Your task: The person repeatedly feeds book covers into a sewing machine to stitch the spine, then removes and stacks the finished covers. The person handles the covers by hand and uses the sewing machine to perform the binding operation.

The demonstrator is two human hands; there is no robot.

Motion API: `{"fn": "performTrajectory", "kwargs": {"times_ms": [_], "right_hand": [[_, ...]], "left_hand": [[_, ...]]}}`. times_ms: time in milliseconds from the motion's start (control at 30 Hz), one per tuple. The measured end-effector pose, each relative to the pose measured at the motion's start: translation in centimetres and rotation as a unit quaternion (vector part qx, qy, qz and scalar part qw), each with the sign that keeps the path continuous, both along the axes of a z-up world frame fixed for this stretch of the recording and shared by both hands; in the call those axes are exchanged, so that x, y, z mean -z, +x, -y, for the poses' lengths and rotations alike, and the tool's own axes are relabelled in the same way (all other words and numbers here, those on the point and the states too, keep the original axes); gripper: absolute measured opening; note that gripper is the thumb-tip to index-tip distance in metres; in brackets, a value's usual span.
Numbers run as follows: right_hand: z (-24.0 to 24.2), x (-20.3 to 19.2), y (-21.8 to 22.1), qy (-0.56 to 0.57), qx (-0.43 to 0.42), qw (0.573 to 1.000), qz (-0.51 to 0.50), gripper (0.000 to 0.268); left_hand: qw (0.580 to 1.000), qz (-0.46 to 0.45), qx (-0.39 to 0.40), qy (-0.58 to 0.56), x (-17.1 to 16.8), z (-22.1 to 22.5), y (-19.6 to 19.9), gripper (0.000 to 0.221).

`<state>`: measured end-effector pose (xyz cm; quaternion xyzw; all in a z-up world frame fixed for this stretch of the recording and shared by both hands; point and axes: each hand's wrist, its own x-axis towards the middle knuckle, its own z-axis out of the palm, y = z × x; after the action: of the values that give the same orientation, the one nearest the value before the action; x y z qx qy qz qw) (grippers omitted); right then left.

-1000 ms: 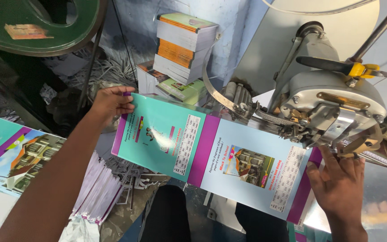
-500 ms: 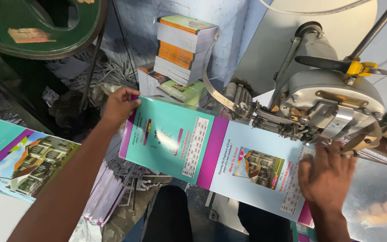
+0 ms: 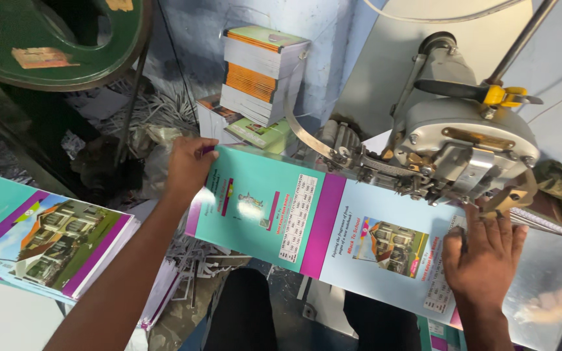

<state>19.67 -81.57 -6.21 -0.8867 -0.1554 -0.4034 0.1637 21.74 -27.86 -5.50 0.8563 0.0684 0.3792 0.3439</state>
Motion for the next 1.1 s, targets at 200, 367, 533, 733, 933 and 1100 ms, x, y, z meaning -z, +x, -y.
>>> {"fn": "performTrajectory", "kwargs": {"times_ms": [200,367,533,733,933,1100], "right_hand": [[1.2,0.8,0.6,0.014,0.016,1.0,-0.006,0.054],[2.5,1.7,1.2,0.011,0.023,1.0,0.002,0.049],[2.9,2.4,1.6,0.01,0.034,0.999,0.005,0.047],[2.9,2.9,1.8,0.01,0.038,0.999,0.012,0.046],[2.5,3.0,1.7,-0.004,0.061,0.998,0.017,0.043],[1.4,2.2,1.5,-0.052,0.102,0.993,-0.006,0.047]], "left_hand": [[1.0,-0.016,0.019,0.004,-1.2,1.5,-0.4,0.03],[0.999,-0.037,0.026,-0.021,-1.6,2.7,-0.7,0.028],[0.999,-0.037,0.02,-0.024,-1.8,3.0,-0.7,0.028],[0.999,-0.03,0.014,-0.021,-1.6,3.0,-0.5,0.029],[0.999,-0.02,0.018,-0.019,-1.3,3.3,-0.5,0.028],[0.999,-0.019,0.027,-0.04,-1.3,4.3,-0.4,0.028]]}}
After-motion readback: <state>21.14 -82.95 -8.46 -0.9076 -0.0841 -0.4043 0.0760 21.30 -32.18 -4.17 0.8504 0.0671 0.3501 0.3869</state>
